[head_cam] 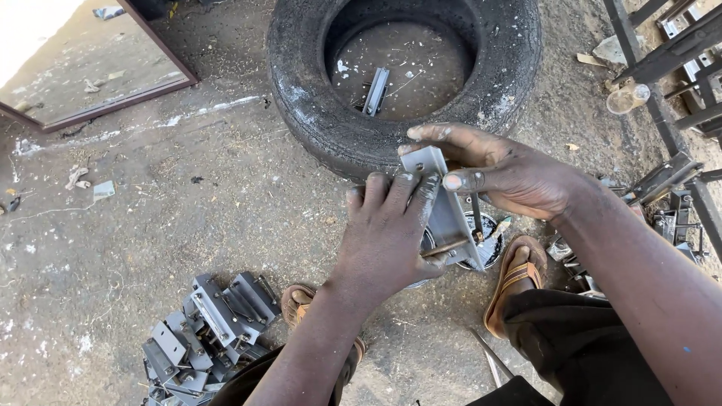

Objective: The person assembles metal brackets by inserting bolts through holes and tightening nuts by hand. They handle multiple brackets one at a time, pick up nuts from the floor, and place finished assemblies into a pile.

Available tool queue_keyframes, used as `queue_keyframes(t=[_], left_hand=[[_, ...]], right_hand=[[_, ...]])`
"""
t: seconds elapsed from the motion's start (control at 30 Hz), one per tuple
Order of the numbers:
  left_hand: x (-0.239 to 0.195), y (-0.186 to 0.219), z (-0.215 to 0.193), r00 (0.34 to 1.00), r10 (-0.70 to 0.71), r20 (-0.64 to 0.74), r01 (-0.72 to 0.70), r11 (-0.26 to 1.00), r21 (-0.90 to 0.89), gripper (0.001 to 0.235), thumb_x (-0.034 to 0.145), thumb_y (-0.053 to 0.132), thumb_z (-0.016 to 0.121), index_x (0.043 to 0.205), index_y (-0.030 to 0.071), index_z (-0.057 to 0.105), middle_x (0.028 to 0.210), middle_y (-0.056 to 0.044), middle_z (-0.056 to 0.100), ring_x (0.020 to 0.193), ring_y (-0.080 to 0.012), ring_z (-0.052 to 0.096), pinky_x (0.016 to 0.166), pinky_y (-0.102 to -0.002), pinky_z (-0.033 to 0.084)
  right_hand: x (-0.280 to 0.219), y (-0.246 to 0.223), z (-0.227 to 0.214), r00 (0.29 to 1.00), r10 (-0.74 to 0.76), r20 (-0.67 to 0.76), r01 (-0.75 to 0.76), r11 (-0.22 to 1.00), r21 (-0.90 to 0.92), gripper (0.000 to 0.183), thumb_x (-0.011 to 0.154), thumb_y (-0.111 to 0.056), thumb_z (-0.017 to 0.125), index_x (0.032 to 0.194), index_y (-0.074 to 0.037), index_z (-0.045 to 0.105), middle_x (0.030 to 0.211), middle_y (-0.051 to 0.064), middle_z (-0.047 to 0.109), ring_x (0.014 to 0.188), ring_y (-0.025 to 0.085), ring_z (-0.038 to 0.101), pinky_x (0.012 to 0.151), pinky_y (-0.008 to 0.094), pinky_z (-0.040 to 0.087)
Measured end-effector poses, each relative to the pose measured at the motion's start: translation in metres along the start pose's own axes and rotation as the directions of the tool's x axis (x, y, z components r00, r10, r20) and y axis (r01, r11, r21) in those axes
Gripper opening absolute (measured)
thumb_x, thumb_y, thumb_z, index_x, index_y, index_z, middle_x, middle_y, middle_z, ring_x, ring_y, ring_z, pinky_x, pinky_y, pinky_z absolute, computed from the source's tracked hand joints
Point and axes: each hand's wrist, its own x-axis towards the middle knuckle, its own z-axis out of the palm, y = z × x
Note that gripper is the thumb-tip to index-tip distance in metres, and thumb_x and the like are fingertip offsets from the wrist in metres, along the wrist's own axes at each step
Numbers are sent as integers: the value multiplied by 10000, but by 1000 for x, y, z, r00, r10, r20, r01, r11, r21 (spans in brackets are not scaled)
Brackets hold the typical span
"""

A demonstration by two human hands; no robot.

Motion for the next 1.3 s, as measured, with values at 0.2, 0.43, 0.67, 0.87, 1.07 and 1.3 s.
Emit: queue_keyframes(t=[0.2, 0.43, 0.67, 0.87, 1.07, 1.3], left_hand=[[2, 2, -7, 1000, 7, -14, -7, 999, -51, 865, 650, 530, 798, 1322, 28, 583, 1218, -161, 495, 1105, -351, 421, 843, -493, 395], [2, -6, -7, 999, -16, -40, 14, 998, -53, 921, 667, 524, 788, 1382, 6, 528, 1226, -187, 481, 1100, -349, 412, 842, -473, 367], [4, -20, -12, 999, -31, -43, 28, 998, -62, 964, 611, 525, 809, 1394, 37, 531, 1274, -174, 505, 1117, -351, 441, 850, -489, 374], [1, -25, -17, 996, -94, -6, 93, 993, -67, 936, 601, 479, 832, 1385, 57, 543, 1325, -184, 459, 1121, -366, 443, 832, -491, 403], [3, -25, -14, 988, -121, 97, 129, 988, -83, 895, 663, 420, 808, 1427, 63, 505, 1381, -212, 390, 1154, -380, 444, 853, -494, 429], [7, -16, -8, 979, -162, 120, 171, 983, -70, 926, 749, 336, 814, 1510, 36, 382, 1447, -225, 367, 1240, -386, 455, 892, -517, 453]], right_hand=[[5, 7, -2, 994, 99, 52, -103, 990, 92, 919, 724, -247, 755, 1571, -117, 423, 1579, 307, 372, 1399, 540, 364, 1107, 657, 339], [17, 16, -9, 993, 73, -96, -62, 992, 112, 914, 735, -137, 694, 1591, -99, 377, 1381, 281, 449, 1233, 410, 461, 944, 538, 420], [25, 27, -8, 986, 68, -149, -53, 993, 107, 764, 777, -142, 704, 1504, -54, 488, 1237, 183, 508, 1146, 307, 490, 876, 443, 429], [27, 33, -4, 976, 21, -219, -9, 998, 55, 575, 829, -187, 757, 1355, 1, 620, 1076, 125, 584, 1003, 243, 558, 761, 376, 460], [19, 26, 7, 953, 0, -301, -26, 996, -84, 501, 852, -179, 793, 1272, 54, 651, 993, 161, 618, 927, 261, 590, 743, 384, 491], [17, 23, 9, 923, -38, -384, -3, 994, -106, 452, 856, -199, 823, 1214, 34, 674, 973, 142, 659, 921, 230, 633, 778, 343, 527]])
